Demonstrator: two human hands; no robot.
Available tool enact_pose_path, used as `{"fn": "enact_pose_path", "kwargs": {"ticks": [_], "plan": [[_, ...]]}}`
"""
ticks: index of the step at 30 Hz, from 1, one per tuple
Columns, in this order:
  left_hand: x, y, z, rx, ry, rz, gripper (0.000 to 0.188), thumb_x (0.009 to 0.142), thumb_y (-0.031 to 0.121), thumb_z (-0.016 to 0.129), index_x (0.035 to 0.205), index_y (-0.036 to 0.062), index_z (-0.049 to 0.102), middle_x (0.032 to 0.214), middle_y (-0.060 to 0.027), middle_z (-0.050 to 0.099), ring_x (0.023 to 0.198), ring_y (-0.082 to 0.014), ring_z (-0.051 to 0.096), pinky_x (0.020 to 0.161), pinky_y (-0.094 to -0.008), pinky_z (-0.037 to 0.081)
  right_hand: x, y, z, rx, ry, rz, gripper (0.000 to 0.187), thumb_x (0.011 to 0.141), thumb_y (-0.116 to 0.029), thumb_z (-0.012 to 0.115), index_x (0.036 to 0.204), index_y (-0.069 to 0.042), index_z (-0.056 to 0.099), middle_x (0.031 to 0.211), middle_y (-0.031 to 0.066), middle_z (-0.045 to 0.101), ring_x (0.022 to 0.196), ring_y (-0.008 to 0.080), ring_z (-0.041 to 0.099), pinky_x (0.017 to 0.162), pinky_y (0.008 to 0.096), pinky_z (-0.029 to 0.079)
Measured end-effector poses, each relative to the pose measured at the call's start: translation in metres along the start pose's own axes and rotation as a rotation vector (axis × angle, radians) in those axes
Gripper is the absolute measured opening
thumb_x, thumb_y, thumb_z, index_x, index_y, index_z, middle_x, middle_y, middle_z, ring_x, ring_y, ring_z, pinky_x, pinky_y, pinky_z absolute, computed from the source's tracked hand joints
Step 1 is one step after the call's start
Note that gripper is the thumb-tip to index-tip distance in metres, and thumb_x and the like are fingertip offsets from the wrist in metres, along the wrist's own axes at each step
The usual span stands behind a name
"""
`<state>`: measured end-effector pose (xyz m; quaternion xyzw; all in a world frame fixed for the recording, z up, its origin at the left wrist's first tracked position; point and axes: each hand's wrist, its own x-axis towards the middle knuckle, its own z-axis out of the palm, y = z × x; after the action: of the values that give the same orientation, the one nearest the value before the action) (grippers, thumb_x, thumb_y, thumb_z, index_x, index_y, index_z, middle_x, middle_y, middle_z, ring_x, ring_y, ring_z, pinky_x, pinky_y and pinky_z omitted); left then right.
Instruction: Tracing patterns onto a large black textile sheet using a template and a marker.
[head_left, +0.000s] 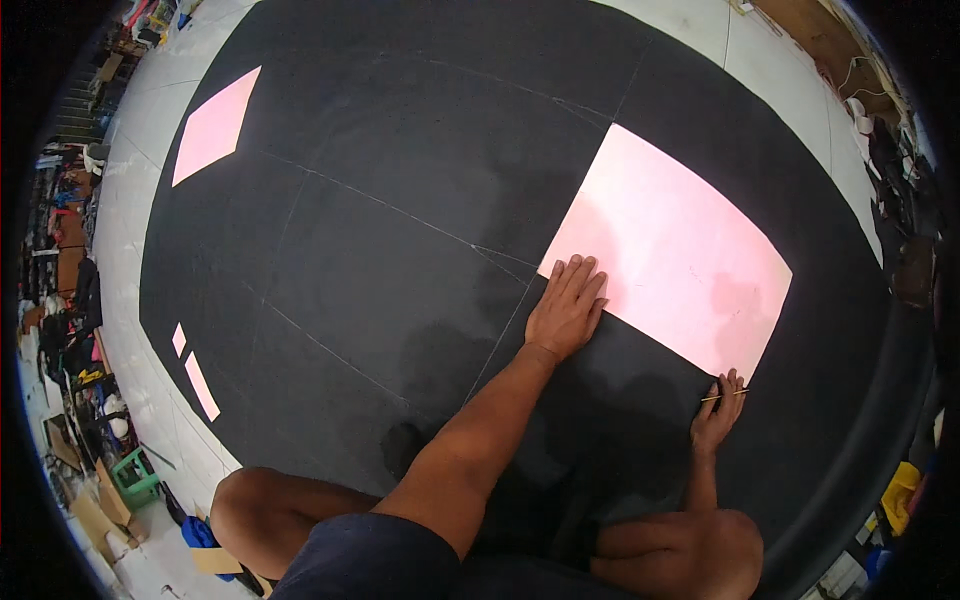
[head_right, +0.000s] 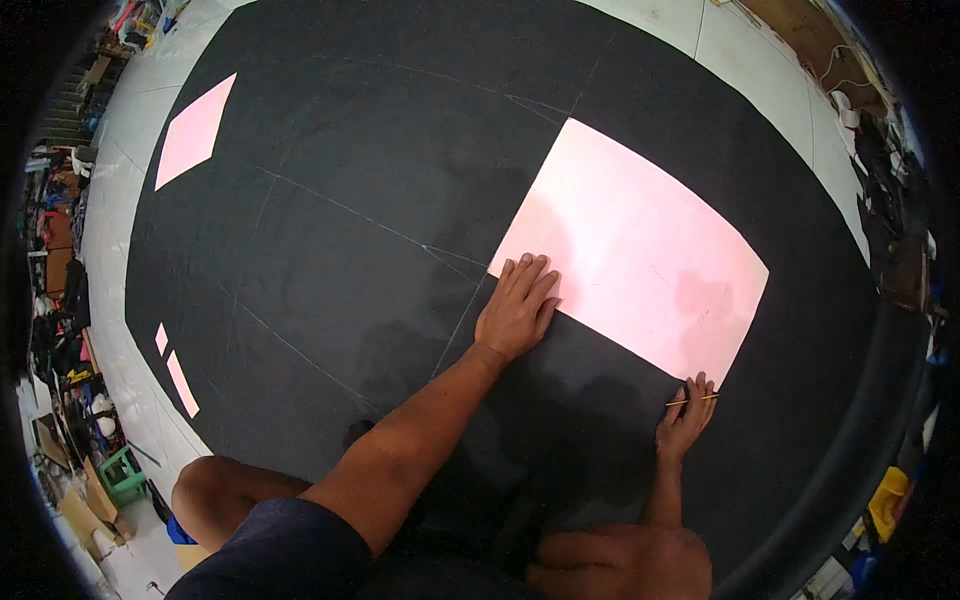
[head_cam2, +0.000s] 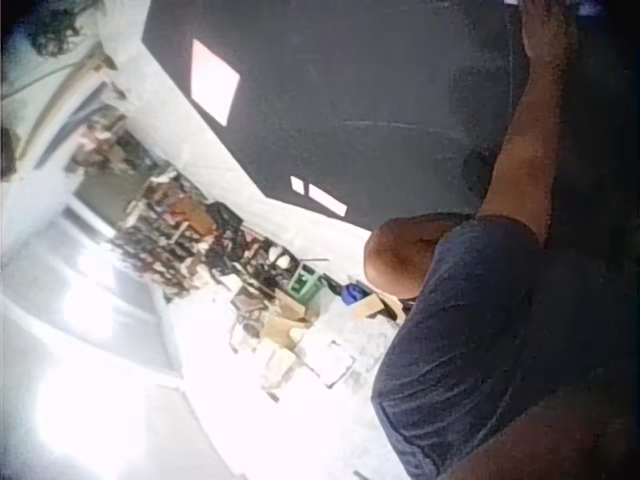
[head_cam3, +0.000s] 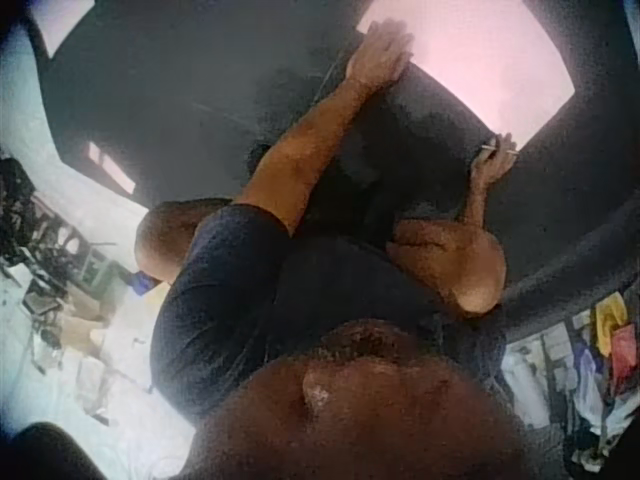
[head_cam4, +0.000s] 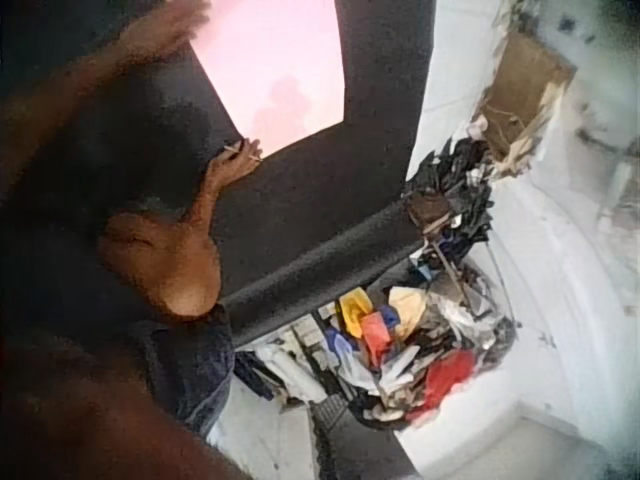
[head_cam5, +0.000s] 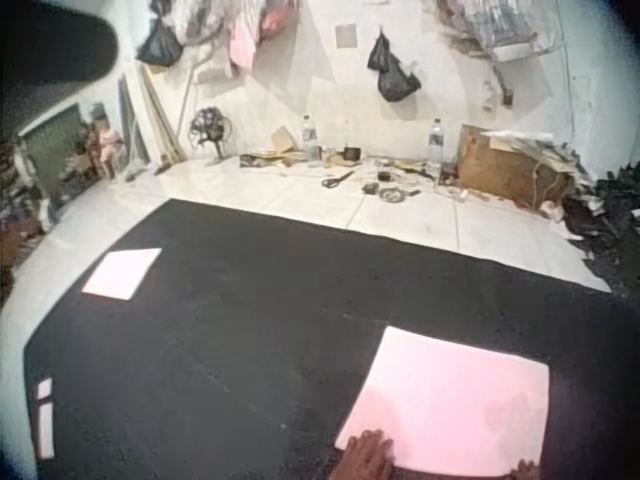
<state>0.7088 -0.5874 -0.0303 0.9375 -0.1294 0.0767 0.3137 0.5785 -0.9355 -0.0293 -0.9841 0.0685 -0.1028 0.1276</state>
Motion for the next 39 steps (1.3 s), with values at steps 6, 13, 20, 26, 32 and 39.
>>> {"fn": "enact_pose_path", "kwargs": {"ticks": [6,13,20,26,32,39], "plan": [[-0.001,0.000,-0.001,-0.012,0.011,0.002,0.038,0.095,0.024,0.064,0.128,0.0050,0.060,0.142,-0.0180,0.051,0.137,-0.0368,0.044,0.117,-0.0513,0.031,0.001,-0.004,0.000,0.042,-0.019,0.043,0.026,0.100,-0.013,0.055,0.123,0.000,0.061,0.143,0.0181,0.054,0.140,0.0385,0.041,0.117,0.0524,0.025],[-0.002,-0.004,-0.003,-0.007,0.015,0.015,0.040,0.095,0.024,0.065,0.129,0.0050,0.060,0.142,-0.0182,0.052,0.136,-0.0376,0.045,0.116,-0.0521,0.032,-0.001,-0.010,0.001,0.055,-0.005,0.049,0.026,0.100,-0.012,0.055,0.122,0.001,0.062,0.142,0.0199,0.055,0.139,0.0403,0.041,0.116,0.0525,0.027],[0.000,-0.003,0.004,-0.020,-0.019,0.034,0.040,0.096,0.024,0.063,0.131,0.0053,0.057,0.145,-0.0206,0.048,0.137,-0.0406,0.043,0.116,-0.0544,0.032,0.001,-0.008,-0.007,0.062,0.035,0.045,0.023,0.098,-0.010,0.057,0.117,0.002,0.064,0.137,0.0212,0.058,0.135,0.0409,0.046,0.115,0.0537,0.028],[0.000,-0.013,-0.002,0.036,-0.026,0.039,0.040,0.096,0.026,0.064,0.131,0.0079,0.058,0.146,-0.0198,0.048,0.137,-0.0410,0.043,0.116,-0.0554,0.030,0.010,-0.018,-0.003,0.128,0.037,0.064,0.022,0.095,-0.011,0.062,0.114,-0.001,0.066,0.135,0.0181,0.061,0.133,0.0399,0.048,0.115,0.0527,0.029],[-0.002,-0.010,0.006,0.084,-0.017,0.045,0.041,0.096,0.028,0.066,0.132,0.0108,0.061,0.147,-0.0138,0.050,0.139,-0.0367,0.042,0.117,-0.0532,0.030,0.004,-0.016,-0.005,0.114,0.059,0.114,0.024,0.096,-0.015,0.063,0.117,-0.006,0.067,0.136,0.0124,0.061,0.135,0.0362,0.047,0.117,0.0529,0.026],[-0.003,-0.009,0.006,0.070,-0.031,0.041,0.041,0.096,0.029,0.065,0.132,0.0108,0.061,0.148,-0.0139,0.049,0.140,-0.0365,0.042,0.117,-0.0532,0.030,0.001,-0.016,-0.007,0.108,0.048,0.142,0.023,0.096,-0.016,0.063,0.116,-0.008,0.068,0.137,0.0109,0.061,0.137,0.0343,0.046,0.118,0.0521,0.026]]}}
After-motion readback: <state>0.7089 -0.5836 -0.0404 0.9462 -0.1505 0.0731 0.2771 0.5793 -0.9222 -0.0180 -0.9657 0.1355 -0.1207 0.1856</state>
